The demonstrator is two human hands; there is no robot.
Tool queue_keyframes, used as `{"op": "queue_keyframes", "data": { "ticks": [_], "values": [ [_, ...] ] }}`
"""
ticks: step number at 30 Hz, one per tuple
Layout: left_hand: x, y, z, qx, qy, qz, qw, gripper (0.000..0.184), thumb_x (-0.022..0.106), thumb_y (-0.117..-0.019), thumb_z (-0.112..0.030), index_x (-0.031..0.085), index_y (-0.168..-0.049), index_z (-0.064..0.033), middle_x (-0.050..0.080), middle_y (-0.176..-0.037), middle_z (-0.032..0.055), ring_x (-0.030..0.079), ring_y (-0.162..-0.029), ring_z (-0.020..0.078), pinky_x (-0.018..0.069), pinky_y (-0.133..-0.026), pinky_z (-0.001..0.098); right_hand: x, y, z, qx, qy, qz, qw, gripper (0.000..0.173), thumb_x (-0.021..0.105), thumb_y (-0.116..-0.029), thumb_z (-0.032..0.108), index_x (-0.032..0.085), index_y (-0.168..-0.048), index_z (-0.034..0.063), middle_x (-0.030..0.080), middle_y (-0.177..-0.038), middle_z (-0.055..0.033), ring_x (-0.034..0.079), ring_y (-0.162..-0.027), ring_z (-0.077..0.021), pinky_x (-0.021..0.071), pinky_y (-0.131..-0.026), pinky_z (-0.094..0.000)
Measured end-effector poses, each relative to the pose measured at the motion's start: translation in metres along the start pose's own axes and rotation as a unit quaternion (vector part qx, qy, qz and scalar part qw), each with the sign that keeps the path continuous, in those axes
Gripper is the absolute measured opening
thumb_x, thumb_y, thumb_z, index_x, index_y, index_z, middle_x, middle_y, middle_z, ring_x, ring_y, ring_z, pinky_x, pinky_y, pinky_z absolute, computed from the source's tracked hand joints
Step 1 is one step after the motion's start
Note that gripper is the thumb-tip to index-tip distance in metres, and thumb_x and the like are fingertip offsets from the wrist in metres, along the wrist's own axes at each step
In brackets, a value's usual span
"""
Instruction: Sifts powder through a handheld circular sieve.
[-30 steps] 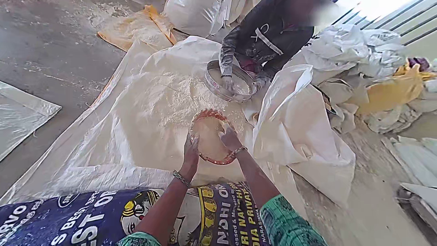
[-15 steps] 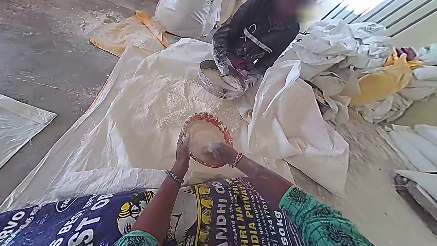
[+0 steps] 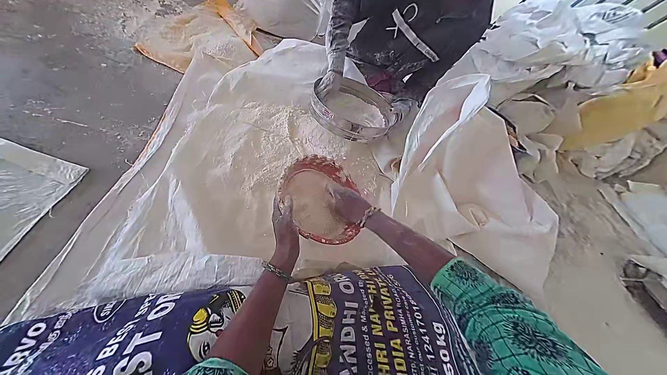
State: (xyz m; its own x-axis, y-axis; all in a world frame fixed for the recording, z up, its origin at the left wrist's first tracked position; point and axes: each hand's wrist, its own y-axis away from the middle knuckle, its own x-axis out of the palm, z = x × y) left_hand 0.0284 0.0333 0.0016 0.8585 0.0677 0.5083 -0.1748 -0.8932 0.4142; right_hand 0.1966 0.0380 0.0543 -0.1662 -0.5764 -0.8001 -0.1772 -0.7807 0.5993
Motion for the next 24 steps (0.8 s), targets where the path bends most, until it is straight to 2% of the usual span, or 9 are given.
{"op": "queue_keyframes", "data": {
  "ticks": [2, 5, 7, 9, 11, 15, 19, 22, 24],
  "values": [
    [-0.001, 0.0, 0.0, -0.006, -0.019, 0.014, 1.0, 0.053, 0.036, -0.1096, -0.015, 0.023, -0.157, 0.0046, 0.029, -0.16, 0.0243, 0.036, -0.144, 0.0212, 0.0304, -0.116, 0.0326, 0.014, 0.023, 0.021, -0.037, -0.105, 0.006, 0.994, 0.049, 0.036, -0.1092, 0.01, 0.033, -0.153, -0.0115, 0.043, -0.154, -0.0321, 0.041, -0.146, -0.0396, 0.0279, -0.123, -0.047],
    [-0.005, 0.001, -0.001, -0.003, -0.046, 0.051, 0.998, 0.053, 0.036, -0.109, -0.013, 0.022, -0.157, 0.0055, 0.03, -0.16, 0.0253, 0.037, -0.144, 0.0204, 0.0305, -0.116, 0.0307, 0.012, 0.035, 0.031, -0.119, -0.211, -0.048, 0.969, 0.044, 0.04, -0.1027, 0.001, 0.048, -0.145, -0.0086, 0.053, -0.146, -0.0274, 0.051, -0.138, -0.0325, 0.0366, -0.117, -0.0406],
    [-0.009, -0.001, -0.005, -0.003, -0.043, 0.047, 0.998, 0.053, 0.034, -0.1097, -0.015, 0.022, -0.157, 0.0049, 0.031, -0.159, 0.0253, 0.04, -0.141, 0.0199, 0.033, -0.114, 0.0303, -0.003, 0.04, 0.016, -0.135, -0.141, -0.031, 0.98, 0.037, 0.044, -0.0993, -0.003, 0.06, -0.133, -0.0092, 0.061, -0.134, -0.0281, 0.057, -0.13, -0.0363, 0.0409, -0.113, -0.0457],
    [-0.01, -0.002, -0.012, -0.023, -0.027, 0.032, 0.999, 0.053, 0.034, -0.1106, -0.019, 0.021, -0.158, 0.002, 0.03, -0.16, 0.023, 0.039, -0.142, 0.0206, 0.0333, -0.114, 0.0328, -0.01, 0.049, 0.007, -0.135, -0.044, 0.086, 0.986, 0.029, 0.046, -0.1035, -0.001, 0.062, -0.124, -0.0117, 0.062, -0.124, -0.033, 0.058, -0.121, -0.0451, 0.0411, -0.106, -0.0566],
    [-0.009, -0.005, -0.01, -0.047, 0.0, 0.024, 0.999, 0.053, 0.035, -0.1107, -0.02, 0.023, -0.158, 0.0007, 0.03, -0.16, 0.0219, 0.039, -0.142, 0.0223, 0.034, -0.115, 0.0359, 0.005, 0.052, 0.012, -0.154, -0.021, 0.147, 0.977, 0.034, 0.047, -0.1034, 0.0, 0.059, -0.133, -0.0115, 0.059, -0.133, -0.0335, 0.055, -0.13, -0.0471, 0.0375, -0.112, -0.0583],
    [-0.005, -0.001, 0.007, -0.04, -0.009, 0.062, 0.997, 0.052, 0.036, -0.1086, -0.017, 0.027, -0.157, 0.0011, 0.037, -0.156, 0.0209, 0.045, -0.136, 0.0189, 0.0384, -0.111, 0.0331, 0.02, 0.033, 0.039, -0.158, -0.161, 0.019, 0.974, 0.042, 0.041, -0.0996, -0.007, 0.054, -0.14, -0.0093, 0.055, -0.142, -0.0294, 0.051, -0.137, -0.0371, 0.0363, -0.118, -0.0452],
    [-0.007, 0.0, -0.001, -0.051, 0.02, 0.033, 0.998, 0.051, 0.036, -0.1105, -0.019, 0.026, -0.158, -0.0029, 0.039, -0.155, 0.0191, 0.048, -0.132, 0.0171, 0.0414, -0.108, 0.0315, -0.006, 0.007, 0.011, -0.13, -0.199, -0.142, 0.961, 0.039, 0.044, -0.0989, -0.002, 0.065, -0.131, -0.0023, 0.061, -0.138, -0.0236, 0.053, -0.135, -0.0318, 0.0381, -0.116, -0.0425],
    [-0.002, -0.002, -0.004, -0.059, 0.033, 0.034, 0.997, 0.053, 0.036, -0.11, -0.018, 0.023, -0.159, -0.0025, 0.032, -0.159, 0.0199, 0.043, -0.138, 0.0197, 0.0377, -0.112, 0.0341, -0.015, -0.005, -0.005, -0.039, -0.182, -0.138, 0.973, 0.047, 0.05, -0.1054, 0.015, 0.049, -0.149, -0.0014, 0.047, -0.155, -0.022, 0.04, -0.148, -0.0319, 0.0263, -0.124, -0.044],
    [0.002, -0.001, 0.003, -0.052, 0.02, 0.065, 0.996, 0.055, 0.038, -0.108, -0.016, 0.022, -0.159, -0.0004, 0.03, -0.16, 0.0208, 0.04, -0.14, 0.0199, 0.0363, -0.113, 0.0336, -0.002, -0.016, 0.002, -0.036, -0.221, -0.117, 0.968, 0.06, 0.054, -0.1048, 0.023, 0.037, -0.155, -0.0047, 0.039, -0.159, -0.0245, 0.035, -0.151, -0.032, 0.0252, -0.126, -0.043]
  ]
}}
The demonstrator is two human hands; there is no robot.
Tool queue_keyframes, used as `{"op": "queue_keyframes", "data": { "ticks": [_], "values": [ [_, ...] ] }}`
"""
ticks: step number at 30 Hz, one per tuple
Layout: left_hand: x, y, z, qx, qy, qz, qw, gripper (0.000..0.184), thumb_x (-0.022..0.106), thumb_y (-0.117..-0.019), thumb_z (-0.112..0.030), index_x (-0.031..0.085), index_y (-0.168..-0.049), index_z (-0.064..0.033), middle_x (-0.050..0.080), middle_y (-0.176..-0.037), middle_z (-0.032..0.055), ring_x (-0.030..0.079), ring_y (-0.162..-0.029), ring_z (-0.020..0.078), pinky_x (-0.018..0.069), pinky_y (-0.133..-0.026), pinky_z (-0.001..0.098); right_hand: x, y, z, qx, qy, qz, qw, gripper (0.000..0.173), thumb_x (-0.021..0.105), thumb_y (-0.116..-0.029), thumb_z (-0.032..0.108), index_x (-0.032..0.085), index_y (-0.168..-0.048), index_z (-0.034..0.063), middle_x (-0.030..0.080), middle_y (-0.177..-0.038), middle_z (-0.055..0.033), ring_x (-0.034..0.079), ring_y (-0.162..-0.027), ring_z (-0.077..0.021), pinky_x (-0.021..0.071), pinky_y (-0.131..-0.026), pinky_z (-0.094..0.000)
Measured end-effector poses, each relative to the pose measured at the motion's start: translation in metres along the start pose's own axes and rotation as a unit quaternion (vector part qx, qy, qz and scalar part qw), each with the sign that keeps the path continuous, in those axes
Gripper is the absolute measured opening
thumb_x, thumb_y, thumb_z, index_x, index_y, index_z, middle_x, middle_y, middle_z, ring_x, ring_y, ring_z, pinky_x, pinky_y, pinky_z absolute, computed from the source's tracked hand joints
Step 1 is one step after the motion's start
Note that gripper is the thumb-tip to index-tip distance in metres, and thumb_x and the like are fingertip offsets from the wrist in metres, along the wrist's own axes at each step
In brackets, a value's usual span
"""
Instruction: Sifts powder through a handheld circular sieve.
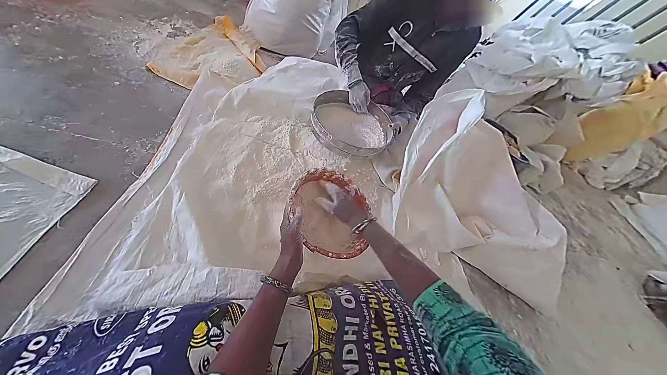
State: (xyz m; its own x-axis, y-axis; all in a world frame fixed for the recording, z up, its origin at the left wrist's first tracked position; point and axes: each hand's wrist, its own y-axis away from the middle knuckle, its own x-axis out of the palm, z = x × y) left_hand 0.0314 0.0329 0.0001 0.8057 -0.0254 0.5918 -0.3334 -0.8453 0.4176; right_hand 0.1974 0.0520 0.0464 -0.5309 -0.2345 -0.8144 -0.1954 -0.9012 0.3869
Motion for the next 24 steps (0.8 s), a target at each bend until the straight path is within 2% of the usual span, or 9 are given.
{"op": "queue_keyframes", "data": {
  "ticks": [3, 7, 10, 13, 16, 18, 19, 21, 24],
  "values": [
    [-0.008, 0.001, 0.004, 0.009, -0.022, 0.005, 1.0, 0.057, 0.04, -0.1077, -0.018, 0.021, -0.159, -0.0018, 0.029, -0.162, 0.0193, 0.038, -0.143, 0.0195, 0.0344, -0.115, 0.0344, 0.039, 0.015, 0.025, -0.085, -0.043, 0.078, 0.992, 0.061, 0.058, -0.1038, 0.023, 0.038, -0.154, -0.0061, 0.045, -0.155, -0.0256, 0.043, -0.146, -0.0306, 0.0304, -0.123, -0.0411],
    [-0.021, 0.003, 0.004, 0.013, -0.035, -0.04, 0.999, 0.055, 0.039, -0.1087, -0.016, 0.023, -0.158, 0.0001, 0.029, -0.162, 0.0209, 0.036, -0.144, 0.0214, 0.0313, -0.116, 0.035, 0.044, 0.052, 0.025, -0.218, 0.091, 0.18, 0.955, 0.037, 0.047, -0.1065, 0.014, 0.065, -0.131, -0.0075, 0.065, -0.132, -0.0273, 0.061, -0.127, -0.0409, 0.0412, -0.112, -0.0516],
    [-0.012, -0.002, 0.006, 0.013, -0.037, -0.031, 0.999, 0.054, 0.038, -0.1089, -0.014, 0.023, -0.159, 0.0001, 0.026, -0.163, 0.0209, 0.033, -0.147, 0.022, 0.0286, -0.118, 0.035, 0.025, 0.058, -0.008, -0.179, 0.183, 0.169, 0.952, 0.031, 0.047, -0.1042, 0.006, 0.069, -0.116, -0.0118, 0.068, -0.118, -0.0314, 0.064, -0.116, -0.0465, 0.0447, -0.105, -0.0563],
    [-0.008, -0.002, 0.005, 0.017, -0.038, -0.013, 0.999, 0.055, 0.037, -0.1092, -0.016, 0.02, -0.16, -0.0015, 0.024, -0.164, 0.0203, 0.032, -0.147, 0.0215, 0.0294, -0.118, 0.0352, 0.01, 0.045, -0.031, -0.049, 0.14, 0.001, 0.989, 0.034, 0.044, -0.1057, 0.008, 0.065, -0.119, -0.0143, 0.066, -0.122, -0.0322, 0.063, -0.121, -0.0443, 0.0444, -0.108, -0.0535],
    [-0.012, 0.001, 0.006, 0.028, -0.049, 0.009, 0.998, 0.057, 0.036, -0.1083, -0.015, 0.018, -0.16, 0.0006, 0.021, -0.165, 0.022, 0.03, -0.149, 0.0217, 0.0273, -0.119, 0.0343, 0.006, 0.011, -0.012, 0.052, 0.016, 0.002, 0.999, 0.047, 0.042, -0.1085, 0.014, 0.043, -0.15, -0.0072, 0.047, -0.153, -0.0271, 0.043, -0.146, -0.0353, 0.0298, -0.123, -0.0458],
    [-0.013, 0.0, 0.006, 0.021, -0.049, 0.014, 0.998, 0.056, 0.036, -0.1082, -0.015, 0.019, -0.16, 0.0004, 0.023, -0.164, 0.022, 0.032, -0.148, 0.0211, 0.0292, -0.118, 0.0338, 0.028, -0.002, 0.011, 0.031, -0.095, 0.028, 0.995, 0.056, 0.047, -0.1055, 0.008, 0.029, -0.157, -0.0061, 0.038, -0.159, -0.0274, 0.038, -0.149, -0.0328, 0.029, -0.123, -0.0435],
    [-0.015, -0.002, 0.004, 0.02, -0.048, 0.016, 0.998, 0.057, 0.036, -0.108, -0.015, 0.018, -0.16, 0.0, 0.023, -0.164, 0.0218, 0.032, -0.147, 0.0209, 0.0293, -0.118, 0.0338, 0.044, -0.003, 0.023, -0.002, -0.123, 0.039, 0.992, 0.058, 0.05, -0.1048, 0.01, 0.03, -0.157, -0.0058, 0.042, -0.156, -0.0272, 0.043, -0.145, -0.0315, 0.0332, -0.121, -0.0427],
    [-0.019, -0.006, 0.002, 0.03, -0.043, 0.003, 0.999, 0.057, 0.038, -0.1073, -0.016, 0.021, -0.159, -0.0002, 0.025, -0.163, 0.0208, 0.033, -0.147, 0.0201, 0.0293, -0.118, 0.0327, 0.062, 0.011, 0.039, -0.104, -0.094, 0.09, 0.986, 0.055, 0.046, -0.1075, 0.022, 0.037, -0.155, -0.0032, 0.046, -0.155, -0.0223, 0.045, -0.145, -0.0254, 0.0335, -0.122, -0.038],
    [-0.018, -0.005, 0.0, 0.024, -0.043, -0.018, 0.999, 0.054, 0.037, -0.1086, -0.014, 0.022, -0.158, 0.0018, 0.024, -0.163, 0.0223, 0.031, -0.147, 0.0218, 0.0272, -0.118, 0.033, 0.05, 0.036, 0.025, -0.202, 0.032, 0.175, 0.963, 0.043, 0.043, -0.1079, 0.016, 0.055, -0.144, -0.0038, 0.057, -0.145, -0.024, 0.052, -0.139, -0.0335, 0.0343, -0.119, -0.0448]
  ]
}}
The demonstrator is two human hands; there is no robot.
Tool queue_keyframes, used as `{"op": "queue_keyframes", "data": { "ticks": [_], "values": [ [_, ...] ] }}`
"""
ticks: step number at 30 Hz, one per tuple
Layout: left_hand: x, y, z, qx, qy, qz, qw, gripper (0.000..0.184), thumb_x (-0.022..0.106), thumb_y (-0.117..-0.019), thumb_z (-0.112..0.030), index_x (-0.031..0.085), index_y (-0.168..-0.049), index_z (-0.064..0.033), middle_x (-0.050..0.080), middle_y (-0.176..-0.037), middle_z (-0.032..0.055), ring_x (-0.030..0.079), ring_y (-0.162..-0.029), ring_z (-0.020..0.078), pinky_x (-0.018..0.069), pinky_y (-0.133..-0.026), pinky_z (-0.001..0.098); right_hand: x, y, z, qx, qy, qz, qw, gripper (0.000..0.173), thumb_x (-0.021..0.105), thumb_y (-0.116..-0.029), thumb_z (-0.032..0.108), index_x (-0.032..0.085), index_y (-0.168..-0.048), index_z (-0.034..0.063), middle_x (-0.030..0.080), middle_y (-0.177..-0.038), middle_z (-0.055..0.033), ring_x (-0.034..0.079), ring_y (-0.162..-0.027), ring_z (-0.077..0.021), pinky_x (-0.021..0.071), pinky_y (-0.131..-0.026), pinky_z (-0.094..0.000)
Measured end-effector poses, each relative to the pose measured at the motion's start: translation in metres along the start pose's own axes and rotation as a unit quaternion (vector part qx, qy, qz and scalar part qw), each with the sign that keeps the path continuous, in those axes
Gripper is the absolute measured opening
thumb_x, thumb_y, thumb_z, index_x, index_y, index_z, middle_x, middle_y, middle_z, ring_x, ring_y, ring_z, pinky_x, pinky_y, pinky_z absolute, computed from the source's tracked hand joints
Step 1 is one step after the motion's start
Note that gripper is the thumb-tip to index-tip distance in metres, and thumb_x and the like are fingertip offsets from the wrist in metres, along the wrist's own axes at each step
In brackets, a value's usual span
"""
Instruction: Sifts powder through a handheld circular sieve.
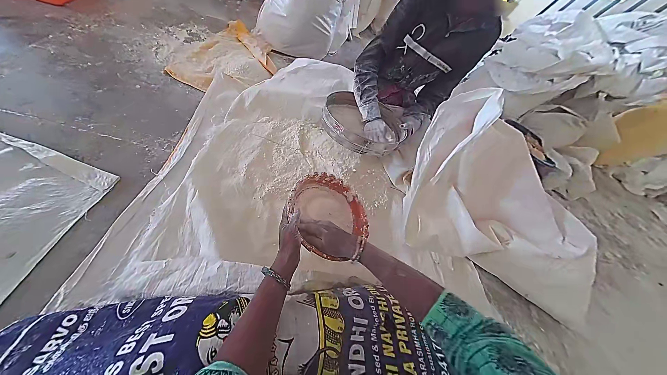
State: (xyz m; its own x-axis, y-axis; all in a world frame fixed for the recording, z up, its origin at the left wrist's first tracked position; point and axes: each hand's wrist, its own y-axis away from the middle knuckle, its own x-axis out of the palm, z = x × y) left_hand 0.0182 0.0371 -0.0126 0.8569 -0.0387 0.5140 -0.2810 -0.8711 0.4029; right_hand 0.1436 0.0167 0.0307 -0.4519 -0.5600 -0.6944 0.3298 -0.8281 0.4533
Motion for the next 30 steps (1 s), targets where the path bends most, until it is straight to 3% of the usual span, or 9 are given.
{"op": "queue_keyframes", "data": {
  "ticks": [3, 7, 9, 12, 18, 21, 24, 26, 30],
  "values": [
    [0.008, 0.0, 0.001, -0.005, 0.007, -0.001, 1.0, 0.053, 0.037, -0.1092, -0.014, 0.024, -0.158, 0.0021, 0.027, -0.162, 0.022, 0.035, -0.145, 0.0205, 0.0303, -0.117, 0.0319, -0.01, 0.038, -0.015, -0.01, 0.106, 0.044, 0.993, 0.029, 0.05, -0.103, 0.006, 0.07, -0.109, -0.0136, 0.07, -0.111, -0.0324, 0.066, -0.109, -0.0469, 0.0462, -0.1, -0.0558],
    [0.008, 0.0, 0.003, -0.003, -0.014, 0.028, 1.0, 0.054, 0.037, -0.1092, -0.017, 0.022, -0.159, -0.0006, 0.027, -0.163, 0.0204, 0.034, -0.146, 0.0198, 0.0306, -0.117, 0.0336, -0.027, 0.052, -0.038, 0.059, 0.187, -0.011, 0.981, 0.029, 0.044, -0.1032, 0.001, 0.067, -0.117, -0.0123, 0.066, -0.121, -0.0314, 0.064, -0.117, -0.0461, 0.0475, -0.102, -0.0575],
    [0.008, 0.005, 0.003, -0.01, -0.034, 0.052, 0.998, 0.053, 0.037, -0.109, -0.017, 0.026, -0.157, 0.0007, 0.032, -0.16, 0.0202, 0.038, -0.143, 0.0191, 0.0331, -0.115, 0.0331, -0.03, 0.041, -0.033, -0.006, 0.235, -0.091, 0.968, 0.029, 0.043, -0.102, -0.003, 0.067, -0.115, -0.0134, 0.068, -0.119, -0.03, 0.065, -0.117, -0.0435, 0.0495, -0.103, -0.0528],
    [0.01, 0.008, 0.008, 0.001, -0.041, 0.068, 0.997, 0.051, 0.037, -0.1086, -0.015, 0.029, -0.155, 0.003, 0.036, -0.157, 0.0213, 0.042, -0.139, 0.0159, 0.0359, -0.112, 0.0287, -0.023, -0.003, -0.031, -0.191, 0.351, -0.19, 0.897, 0.018, 0.055, -0.0947, -0.003, 0.071, -0.093, -0.0077, 0.073, -0.095, -0.0225, 0.073, -0.093, -0.0382, 0.059, -0.081, -0.048],
    [0.01, 0.002, -0.004, -0.004, 0.029, -0.011, 1.0, 0.051, 0.038, -0.1088, -0.014, 0.027, -0.157, -0.0001, 0.038, -0.155, 0.0209, 0.046, -0.135, 0.0165, 0.0386, -0.11, 0.0297, -0.059, -0.026, -0.057, 0.143, 0.286, -0.088, 0.943, 0.034, 0.054, -0.1029, 0.016, 0.063, -0.13, -0.002, 0.063, -0.128, -0.0254, 0.062, -0.118, -0.0432, 0.0512, -0.096, -0.0591],
    [0.014, 0.004, -0.006, 0.014, 0.047, -0.045, 0.998, 0.052, 0.037, -0.1084, -0.012, 0.027, -0.157, 0.0007, 0.034, -0.158, 0.0212, 0.041, -0.14, 0.0177, 0.0347, -0.114, 0.0302, -0.047, -0.004, -0.048, 0.266, 0.189, -0.009, 0.945, 0.048, 0.045, -0.108, 0.016, 0.042, -0.149, -0.0077, 0.051, -0.146, -0.0319, 0.05, -0.137, -0.0461, 0.0383, -0.113, -0.0599],
    [0.015, 0.005, -0.004, 0.009, 0.027, -0.039, 0.999, 0.052, 0.039, -0.1085, -0.011, 0.026, -0.157, 0.0019, 0.031, -0.16, 0.0226, 0.037, -0.144, 0.0204, 0.0308, -0.117, 0.0324, -0.018, 0.014, -0.014, 0.23, -0.002, -0.048, 0.972, 0.052, 0.041, -0.1088, 0.014, 0.032, -0.154, -0.0101, 0.046, -0.151, -0.0314, 0.047, -0.142, -0.0382, 0.0341, -0.119, -0.0465],
    [0.015, 0.006, -0.003, 0.014, 0.006, -0.016, 1.0, 0.051, 0.039, -0.1082, -0.01, 0.028, -0.156, 0.0042, 0.034, -0.158, 0.0241, 0.04, -0.142, 0.02, 0.0326, -0.115, 0.0313, -0.021, 0.02, 0.0, 0.17, -0.092, -0.098, 0.976, 0.044, 0.04, -0.1037, 0.005, 0.044, -0.146, -0.007, 0.056, -0.14, -0.0262, 0.058, -0.126, -0.0305, 0.0466, -0.107, -0.0412],
    [0.008, 0.008, -0.008, 0.018, 0.009, -0.015, 1.0, 0.05, 0.038, -0.1088, -0.012, 0.029, -0.155, 0.0041, 0.038, -0.155, 0.0233, 0.046, -0.136, 0.0181, 0.0372, -0.111, 0.0295, -0.054, 0.042, -0.007, 0.157, 0.076, 0.049, 0.983, 0.033, 0.044, -0.1023, 0.0, 0.059, -0.13, -0.0117, 0.061, -0.128, -0.0329, 0.058, -0.125, -0.0435, 0.0411, -0.109, -0.0544]
  ]
}}
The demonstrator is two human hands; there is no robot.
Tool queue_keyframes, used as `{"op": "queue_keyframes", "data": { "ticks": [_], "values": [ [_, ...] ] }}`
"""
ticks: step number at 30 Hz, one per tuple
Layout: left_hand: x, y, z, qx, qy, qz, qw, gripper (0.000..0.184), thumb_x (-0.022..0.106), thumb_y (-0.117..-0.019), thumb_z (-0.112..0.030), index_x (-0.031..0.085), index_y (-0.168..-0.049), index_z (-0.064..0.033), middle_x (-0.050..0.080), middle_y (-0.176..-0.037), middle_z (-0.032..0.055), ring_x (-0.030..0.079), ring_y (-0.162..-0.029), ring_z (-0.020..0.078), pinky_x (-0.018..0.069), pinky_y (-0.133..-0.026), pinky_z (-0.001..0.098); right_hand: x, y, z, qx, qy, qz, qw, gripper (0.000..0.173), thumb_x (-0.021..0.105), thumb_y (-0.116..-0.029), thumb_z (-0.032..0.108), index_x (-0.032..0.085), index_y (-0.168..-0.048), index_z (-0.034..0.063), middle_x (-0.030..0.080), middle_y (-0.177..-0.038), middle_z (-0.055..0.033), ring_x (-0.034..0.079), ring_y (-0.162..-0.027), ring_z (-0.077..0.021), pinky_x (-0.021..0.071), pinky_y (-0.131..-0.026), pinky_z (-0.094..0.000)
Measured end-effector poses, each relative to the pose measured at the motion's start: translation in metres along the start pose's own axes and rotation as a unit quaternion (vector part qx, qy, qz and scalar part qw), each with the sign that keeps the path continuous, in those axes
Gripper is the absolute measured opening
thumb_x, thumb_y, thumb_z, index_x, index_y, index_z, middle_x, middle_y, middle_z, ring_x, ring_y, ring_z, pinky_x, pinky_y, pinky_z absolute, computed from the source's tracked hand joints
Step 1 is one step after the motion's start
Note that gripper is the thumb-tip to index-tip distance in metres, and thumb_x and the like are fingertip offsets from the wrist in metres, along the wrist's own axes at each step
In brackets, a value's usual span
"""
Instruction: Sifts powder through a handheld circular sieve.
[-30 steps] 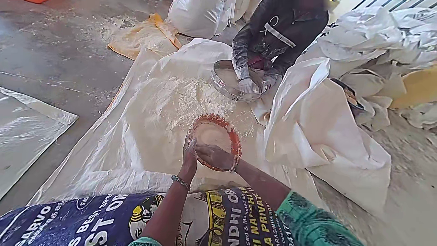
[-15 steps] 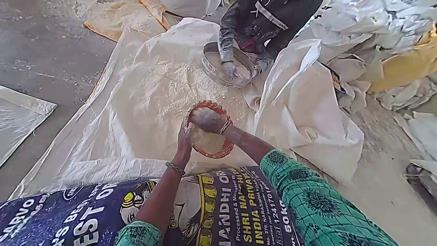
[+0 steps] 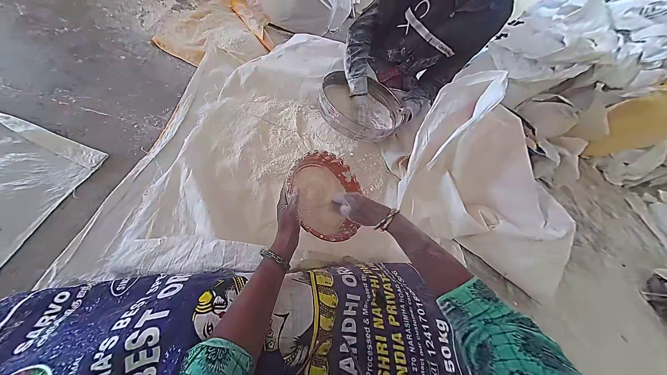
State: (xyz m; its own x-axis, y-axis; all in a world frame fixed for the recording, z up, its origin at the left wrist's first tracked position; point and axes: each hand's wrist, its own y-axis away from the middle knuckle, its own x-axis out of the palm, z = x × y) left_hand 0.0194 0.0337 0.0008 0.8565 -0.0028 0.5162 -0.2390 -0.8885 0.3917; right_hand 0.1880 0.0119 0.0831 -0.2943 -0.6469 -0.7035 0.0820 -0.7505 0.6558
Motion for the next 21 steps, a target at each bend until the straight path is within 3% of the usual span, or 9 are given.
{"op": "queue_keyframes", "data": {
  "ticks": [2, 4, 7, 11, 12, 14, 16, 19, 21],
  "values": [
    [-0.001, -0.005, -0.002, -0.013, 0.004, -0.01, 1.0, 0.049, 0.038, -0.1092, -0.014, 0.031, -0.154, 0.0035, 0.039, -0.154, 0.0228, 0.046, -0.135, 0.0194, 0.0385, -0.111, 0.0321, 0.011, 0.007, 0.003, -0.014, 0.043, 0.089, 0.995, 0.032, 0.047, -0.1043, 0.002, 0.06, -0.129, -0.0129, 0.061, -0.13, -0.0353, 0.055, -0.127, -0.049, 0.0372, -0.111, -0.0596],
    [0.002, -0.004, 0.004, -0.024, -0.013, 0.001, 1.0, 0.05, 0.038, -0.1091, -0.015, 0.03, -0.155, 0.0045, 0.035, -0.157, 0.0238, 0.041, -0.141, 0.0225, 0.0343, -0.115, 0.0354, 0.03, 0.003, 0.02, -0.032, -0.001, 0.093, 0.995, 0.038, 0.045, -0.1057, 0.006, 0.055, -0.139, -0.0076, 0.059, -0.137, -0.0317, 0.054, -0.132, -0.0446, 0.0369, -0.114, -0.0567],
    [0.004, -0.001, 0.012, -0.004, -0.028, 0.023, 0.999, 0.052, 0.04, -0.1076, -0.012, 0.029, -0.155, 0.005, 0.032, -0.159, 0.0238, 0.037, -0.144, 0.0209, 0.0305, -0.117, 0.0329, 0.041, -0.033, 0.036, -0.027, -0.063, 0.003, 0.998, 0.044, 0.043, -0.1096, 0.018, 0.046, -0.149, -0.0015, 0.058, -0.141, -0.0261, 0.055, -0.134, -0.0359, 0.0398, -0.114, -0.0512],
    [-0.002, -0.002, 0.011, 0.003, -0.008, 0.005, 1.0, 0.052, 0.04, -0.1074, -0.012, 0.028, -0.156, 0.0033, 0.034, -0.159, 0.0225, 0.042, -0.141, 0.0186, 0.0351, -0.114, 0.0309, 0.005, -0.052, 0.033, 0.085, -0.068, -0.072, 0.991, 0.047, 0.043, -0.1066, 0.006, 0.04, -0.151, -0.0075, 0.047, -0.151, -0.0293, 0.044, -0.144, -0.0375, 0.0312, -0.121, -0.0476],
    [-0.001, -0.004, 0.008, -0.005, 0.002, -0.009, 1.0, 0.053, 0.04, -0.1076, -0.012, 0.027, -0.157, 0.0027, 0.033, -0.159, 0.0226, 0.042, -0.14, 0.0198, 0.0352, -0.114, 0.0321, -0.003, -0.044, 0.027, 0.091, -0.07, -0.082, 0.99, 0.043, 0.044, -0.1067, 0.008, 0.046, -0.147, -0.0071, 0.052, -0.147, -0.0283, 0.049, -0.14, -0.0369, 0.0339, -0.119, -0.0477],
    [0.001, -0.01, 0.005, -0.022, 0.025, -0.036, 0.999, 0.054, 0.04, -0.1083, -0.013, 0.023, -0.158, 0.0012, 0.03, -0.16, 0.0229, 0.04, -0.141, 0.0223, 0.0351, -0.114, 0.0345, 0.001, -0.024, 0.009, 0.071, -0.11, -0.182, 0.975, 0.033, 0.05, -0.1039, 0.012, 0.062, -0.131, -0.0032, 0.068, -0.122, -0.0226, 0.066, -0.113, -0.0304, 0.0498, -0.102, -0.045],
    [0.004, -0.011, 0.007, -0.034, 0.036, -0.03, 0.998, 0.055, 0.04, -0.1085, -0.013, 0.021, -0.159, -0.0013, 0.029, -0.161, 0.0213, 0.039, -0.142, 0.022, 0.0352, -0.114, 0.0347, 0.019, -0.011, -0.008, 0.061, -0.098, -0.304, 0.946, 0.027, 0.06, -0.0992, 0.016, 0.069, -0.114, -0.0048, 0.072, -0.102, -0.0206, 0.07, -0.093, -0.0285, 0.0545, -0.087, -0.0437],
    [0.006, -0.004, 0.014, -0.041, 0.0, 0.008, 0.999, 0.054, 0.041, -0.1081, -0.014, 0.025, -0.158, -0.0002, 0.028, -0.162, 0.021, 0.036, -0.145, 0.0219, 0.0333, -0.116, 0.0355, 0.05, 0.001, -0.033, 0.067, -0.034, -0.282, 0.957, 0.03, 0.062, -0.0977, 0.015, 0.071, -0.118, -0.0045, 0.062, -0.135, -0.0264, 0.052, -0.136, -0.0409, 0.0373, -0.116, -0.0529],
    [0.0, -0.008, 0.014, -0.05, -0.008, -0.007, 0.999, 0.055, 0.041, -0.1087, -0.015, 0.024, -0.158, -0.0008, 0.029, -0.161, 0.0214, 0.037, -0.144, 0.0243, 0.0345, -0.115, 0.0395, 0.074, 0.01, -0.052, 0.025, -0.057, -0.436, 0.898, 0.024, 0.062, -0.0938, 0.013, 0.075, -0.107, -0.002, 0.064, -0.134, -0.025, 0.053, -0.135, -0.0427, 0.0405, -0.114, -0.0554]
  ]
}}
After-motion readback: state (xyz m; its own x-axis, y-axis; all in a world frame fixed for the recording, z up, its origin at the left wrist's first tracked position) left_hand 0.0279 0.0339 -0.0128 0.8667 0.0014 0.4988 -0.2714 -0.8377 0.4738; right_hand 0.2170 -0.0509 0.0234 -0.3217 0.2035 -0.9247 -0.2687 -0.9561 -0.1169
